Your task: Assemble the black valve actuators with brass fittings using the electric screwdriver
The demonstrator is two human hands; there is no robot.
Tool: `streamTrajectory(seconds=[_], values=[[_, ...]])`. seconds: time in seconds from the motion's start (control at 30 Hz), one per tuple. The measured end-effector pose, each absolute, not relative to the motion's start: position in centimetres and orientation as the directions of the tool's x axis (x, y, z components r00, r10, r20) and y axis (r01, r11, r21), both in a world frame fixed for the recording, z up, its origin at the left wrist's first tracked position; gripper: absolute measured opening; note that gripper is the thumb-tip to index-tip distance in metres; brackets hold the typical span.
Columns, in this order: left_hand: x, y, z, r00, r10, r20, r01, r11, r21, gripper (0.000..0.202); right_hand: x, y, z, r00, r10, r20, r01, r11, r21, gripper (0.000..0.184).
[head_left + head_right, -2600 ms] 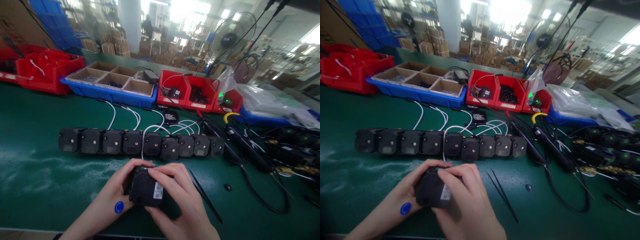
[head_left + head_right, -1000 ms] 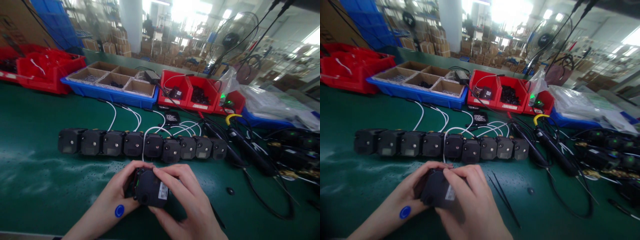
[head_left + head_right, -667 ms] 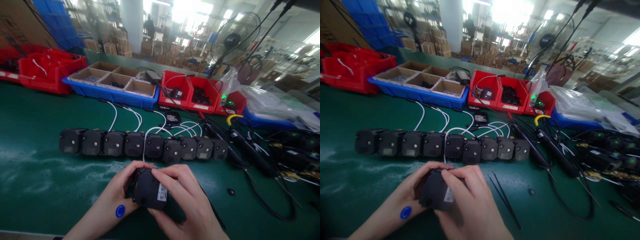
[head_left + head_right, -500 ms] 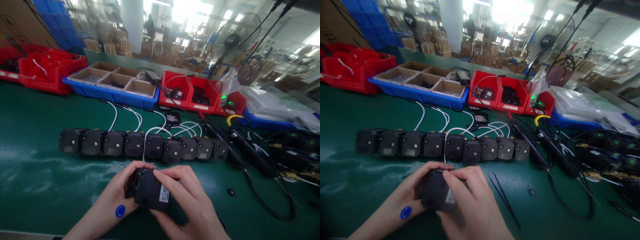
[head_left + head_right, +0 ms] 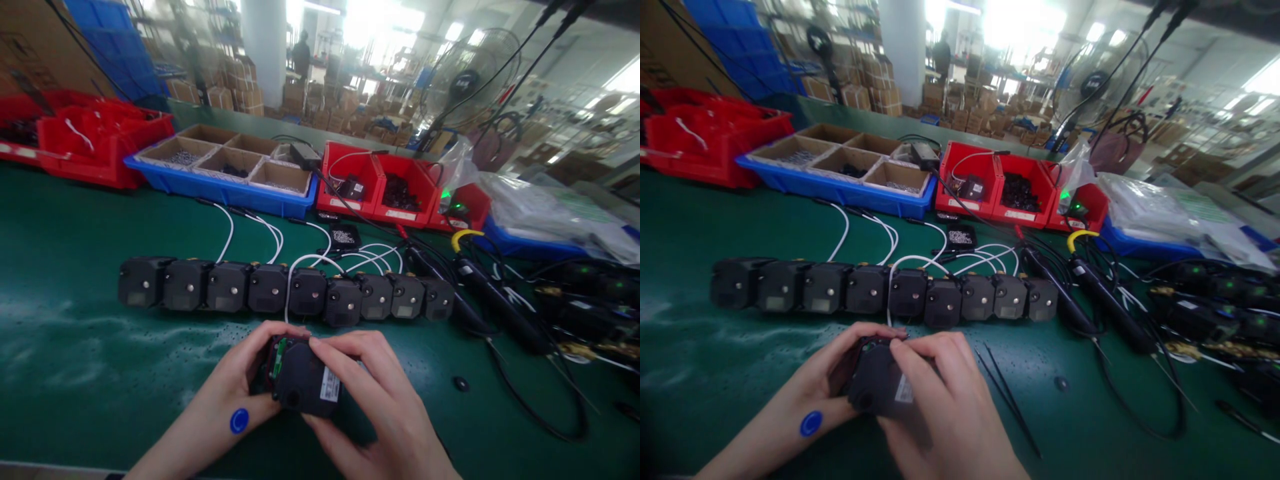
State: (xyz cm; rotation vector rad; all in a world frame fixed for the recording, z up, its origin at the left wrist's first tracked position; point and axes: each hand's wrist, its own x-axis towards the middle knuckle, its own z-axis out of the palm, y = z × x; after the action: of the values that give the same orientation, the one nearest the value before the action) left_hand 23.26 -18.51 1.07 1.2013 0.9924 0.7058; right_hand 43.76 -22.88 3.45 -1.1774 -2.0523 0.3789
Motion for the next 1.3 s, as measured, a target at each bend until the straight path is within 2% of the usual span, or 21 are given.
streamTrajectory(seconds=[0.13,0.33,0.63,0.8,1.0,1.3], values=[[23.3,-18.5,0.9,0.428,0.871,-0.240,0.058,0.238,0.969,0.050,43.7,-22.9,3.4,-0.310,0.844,0.438,0.620,0.529,-0.580,0.049],[23.2,-18.3,0.9,0.417,0.877,-0.237,0.059,0.234,0.970,0.052,43.1,-22.7,3.2,-0.266,0.880,0.394,0.563,0.474,-0.677,0.055],[23.2,-18.5,0.3,0.421,0.882,-0.209,0.156,0.156,0.975,0.054,44.5,-22.4,3.6,-0.213,0.918,0.336,0.501,0.398,-0.769,0.057],[23.6,-18.5,0.4,0.427,0.881,-0.204,0.198,0.129,0.972,0.051,46.5,-23.1,3.6,-0.088,0.913,0.397,0.503,0.385,-0.774,0.049],[23.8,-18.5,0.8,0.438,0.874,-0.212,0.123,0.175,0.977,0.052,44.7,-22.9,3.9,-0.287,0.860,0.421,0.545,0.508,-0.667,0.053],[23.7,-18.5,-0.4,0.421,0.903,-0.093,0.116,0.048,0.992,0.054,43.8,-22.4,4.0,-0.356,0.873,0.332,0.576,0.485,-0.658,0.054]])
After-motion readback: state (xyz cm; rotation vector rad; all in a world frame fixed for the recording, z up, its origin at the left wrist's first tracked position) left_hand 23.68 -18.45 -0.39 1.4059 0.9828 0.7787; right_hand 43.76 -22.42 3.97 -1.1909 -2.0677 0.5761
